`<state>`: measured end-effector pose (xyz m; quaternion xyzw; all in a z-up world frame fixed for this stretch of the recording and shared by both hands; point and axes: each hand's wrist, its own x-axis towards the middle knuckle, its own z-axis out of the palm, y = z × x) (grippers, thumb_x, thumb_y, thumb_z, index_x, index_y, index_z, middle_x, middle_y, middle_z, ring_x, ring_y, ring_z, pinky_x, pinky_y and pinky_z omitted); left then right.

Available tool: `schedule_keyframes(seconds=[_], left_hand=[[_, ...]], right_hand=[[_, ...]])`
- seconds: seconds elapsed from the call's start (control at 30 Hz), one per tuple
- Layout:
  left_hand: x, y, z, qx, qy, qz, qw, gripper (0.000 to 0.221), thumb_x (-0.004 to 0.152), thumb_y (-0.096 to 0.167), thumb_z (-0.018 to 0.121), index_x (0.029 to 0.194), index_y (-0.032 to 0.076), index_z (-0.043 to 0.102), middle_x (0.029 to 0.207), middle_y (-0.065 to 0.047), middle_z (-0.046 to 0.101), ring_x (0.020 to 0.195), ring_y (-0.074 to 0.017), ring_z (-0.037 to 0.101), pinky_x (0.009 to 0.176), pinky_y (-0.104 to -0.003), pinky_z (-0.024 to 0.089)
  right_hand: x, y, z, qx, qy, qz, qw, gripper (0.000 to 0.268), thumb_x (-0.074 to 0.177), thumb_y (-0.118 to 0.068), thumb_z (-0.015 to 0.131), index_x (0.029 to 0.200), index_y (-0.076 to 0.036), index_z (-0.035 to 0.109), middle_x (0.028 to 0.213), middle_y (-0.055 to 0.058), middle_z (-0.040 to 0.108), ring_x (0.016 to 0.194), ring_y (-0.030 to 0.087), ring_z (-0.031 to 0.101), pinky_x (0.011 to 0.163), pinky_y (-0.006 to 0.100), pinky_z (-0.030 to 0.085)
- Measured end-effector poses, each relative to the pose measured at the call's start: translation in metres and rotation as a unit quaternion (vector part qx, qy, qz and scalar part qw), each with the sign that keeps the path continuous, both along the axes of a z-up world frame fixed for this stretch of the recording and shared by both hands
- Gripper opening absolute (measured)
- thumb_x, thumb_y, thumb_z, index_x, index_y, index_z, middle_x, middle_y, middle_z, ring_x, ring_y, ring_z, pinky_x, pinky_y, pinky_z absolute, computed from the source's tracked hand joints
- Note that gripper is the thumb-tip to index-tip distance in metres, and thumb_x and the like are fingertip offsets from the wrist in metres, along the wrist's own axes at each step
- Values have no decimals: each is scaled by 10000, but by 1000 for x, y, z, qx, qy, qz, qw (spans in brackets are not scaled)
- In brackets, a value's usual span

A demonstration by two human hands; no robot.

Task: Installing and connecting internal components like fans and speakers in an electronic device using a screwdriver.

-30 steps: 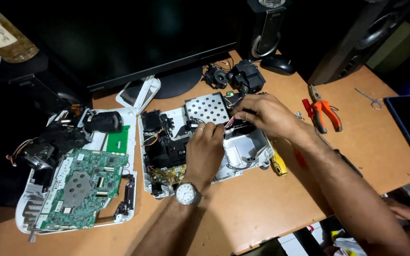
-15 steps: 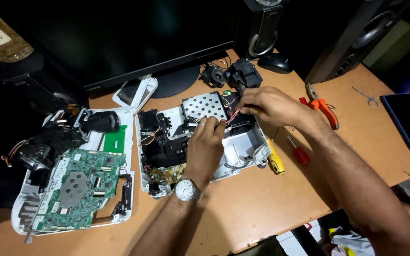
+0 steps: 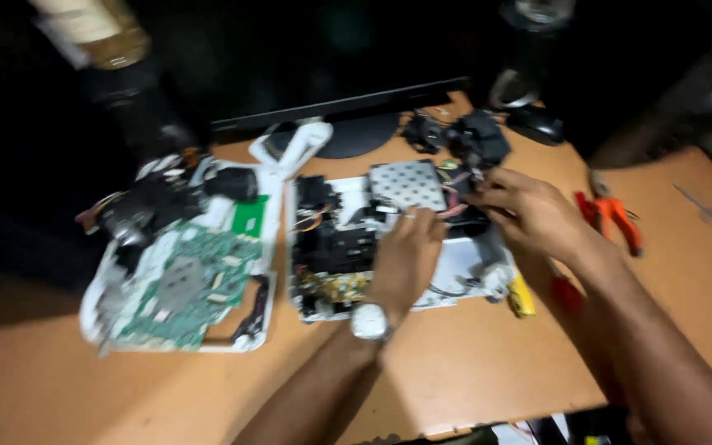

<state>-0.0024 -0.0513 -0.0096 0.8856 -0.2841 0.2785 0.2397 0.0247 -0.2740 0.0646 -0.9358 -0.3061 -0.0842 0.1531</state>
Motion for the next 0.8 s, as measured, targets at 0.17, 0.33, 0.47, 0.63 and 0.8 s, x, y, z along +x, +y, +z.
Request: schedule_keyframes(seconds=[0.17, 0.33, 0.47, 0.63, 0.8], left_hand=[[0, -16, -8, 58, -54, 65, 995, 149, 845, 139, 607, 912, 57, 711, 1043, -109, 628, 1078, -335, 598, 891, -459, 497], [-8, -10, 2, 10, -29, 43, 999, 174, 819, 57, 577, 917, 11, 713, 1070, -114, 602, 1046, -350, 568, 817, -501, 478], [-17, 10, 11, 26, 9, 21, 999, 439, 812, 35, 600, 1243, -34, 644, 1246, -173, 649, 1182, -351, 612, 938, -483, 561], [-34, 53, 23, 33, 25, 2, 999, 685, 784, 47, 607, 1464, 80, 534, 1360, -116, 634, 1284, -343, 572, 987, -460, 545], [-43, 128, 45, 22, 38, 36, 998, 706, 688, -55, 559, 1381, 74, 595, 1218, -137, 645, 1138, -372, 605, 878, -510, 496]], right_hand=[[-1, -17, -31, 12, -12, 27, 999, 377, 947, -200, 582, 1302, -149, 699, 1247, 73, 643, 1123, 257, 656, 906, 394, 510], [-20, 0, -22, 50, -54, -12, 997, 381, 973, -241, 661, 1296, -50, 728, 1255, 124, 682, 1216, 282, 638, 1059, 386, 465], [-24, 16, -16, 83, -30, -40, 995, 396, 939, -190, 718, 1284, 3, 738, 1263, 180, 708, 1220, 301, 636, 999, 401, 505], [-35, 45, 5, 128, 10, -69, 989, 276, 957, -189, 713, 1190, -50, 761, 1203, 95, 740, 1150, 229, 656, 1015, 356, 456], [-26, 67, 13, 186, 7, -40, 982, 159, 971, -218, 719, 1036, -82, 770, 1037, 64, 759, 997, 204, 681, 937, 363, 492]])
